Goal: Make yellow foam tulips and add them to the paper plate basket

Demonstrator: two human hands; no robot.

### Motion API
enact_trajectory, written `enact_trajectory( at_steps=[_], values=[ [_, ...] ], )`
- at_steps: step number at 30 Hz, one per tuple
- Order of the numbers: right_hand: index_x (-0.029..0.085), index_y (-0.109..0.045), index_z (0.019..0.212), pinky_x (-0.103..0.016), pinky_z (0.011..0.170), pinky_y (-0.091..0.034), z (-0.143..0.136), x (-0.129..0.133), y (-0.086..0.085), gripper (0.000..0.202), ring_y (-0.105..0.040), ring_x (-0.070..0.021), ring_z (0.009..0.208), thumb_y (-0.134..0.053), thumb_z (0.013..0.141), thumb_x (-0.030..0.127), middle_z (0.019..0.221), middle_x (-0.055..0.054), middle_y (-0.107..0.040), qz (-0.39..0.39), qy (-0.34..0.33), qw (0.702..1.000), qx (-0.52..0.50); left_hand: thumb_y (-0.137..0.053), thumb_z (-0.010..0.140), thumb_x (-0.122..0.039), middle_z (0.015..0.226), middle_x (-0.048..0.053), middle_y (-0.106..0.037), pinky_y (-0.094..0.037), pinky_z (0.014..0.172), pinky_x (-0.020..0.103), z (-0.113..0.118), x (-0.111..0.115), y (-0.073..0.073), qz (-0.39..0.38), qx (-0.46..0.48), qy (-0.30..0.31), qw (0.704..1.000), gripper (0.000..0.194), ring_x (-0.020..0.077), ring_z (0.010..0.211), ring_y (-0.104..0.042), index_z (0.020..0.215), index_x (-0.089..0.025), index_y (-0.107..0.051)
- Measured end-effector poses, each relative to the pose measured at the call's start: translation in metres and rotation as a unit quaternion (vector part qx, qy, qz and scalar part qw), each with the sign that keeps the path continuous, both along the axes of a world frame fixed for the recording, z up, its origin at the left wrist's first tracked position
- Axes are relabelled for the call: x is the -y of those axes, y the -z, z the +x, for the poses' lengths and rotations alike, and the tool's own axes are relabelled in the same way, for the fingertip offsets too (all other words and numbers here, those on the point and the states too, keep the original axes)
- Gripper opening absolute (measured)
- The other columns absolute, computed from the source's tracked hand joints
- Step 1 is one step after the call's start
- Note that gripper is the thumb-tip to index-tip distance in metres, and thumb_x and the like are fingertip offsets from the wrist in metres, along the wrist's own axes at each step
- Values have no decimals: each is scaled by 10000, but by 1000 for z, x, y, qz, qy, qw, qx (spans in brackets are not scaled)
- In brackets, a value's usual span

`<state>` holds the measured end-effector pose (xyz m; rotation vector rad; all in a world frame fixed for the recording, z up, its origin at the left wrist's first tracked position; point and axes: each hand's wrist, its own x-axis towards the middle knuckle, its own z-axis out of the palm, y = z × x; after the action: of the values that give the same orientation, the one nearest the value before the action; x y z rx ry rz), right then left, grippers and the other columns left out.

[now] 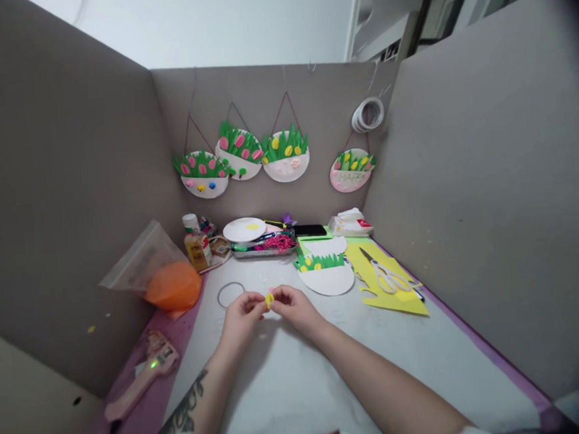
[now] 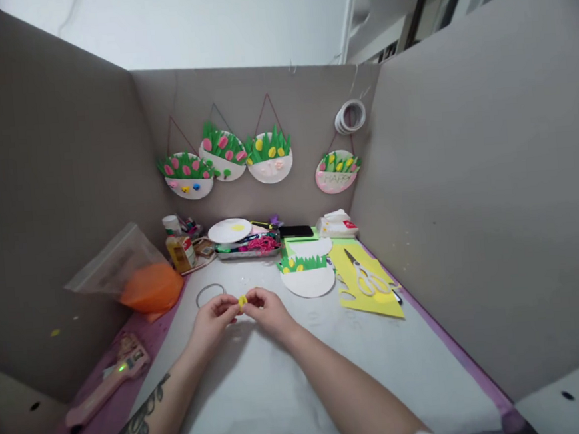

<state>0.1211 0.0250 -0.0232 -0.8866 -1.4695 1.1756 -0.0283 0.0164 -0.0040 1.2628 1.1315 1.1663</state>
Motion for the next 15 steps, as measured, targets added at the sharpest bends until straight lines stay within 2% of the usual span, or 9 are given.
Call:
enact_trajectory(
  at_steps=[6, 15],
  values=[
    [155, -570, 652, -230, 608, -380, -1, 0, 1, 102, -474, -113, 613, -615, 687, 240, 629, 20, -534, 14, 91, 995, 28, -645, 637, -272, 724, 23, -637, -443, 613, 235, 6, 3, 2, 61, -49, 27, 997, 195, 140, 678, -588, 782, -150, -599],
    [153, -569, 560, -220, 558, -339, -5, 4, -3, 168, -429, -106, 563, -539, 705, 231, 544, 32, -479, 2, 122, 992, 44, -644, 648, -262, 591, -56, -540, -360, 513, 189, 9, 4, 7, 95, -78, 22, 992, 212, 89, 539, -515, 760, -180, -484]
  ],
)
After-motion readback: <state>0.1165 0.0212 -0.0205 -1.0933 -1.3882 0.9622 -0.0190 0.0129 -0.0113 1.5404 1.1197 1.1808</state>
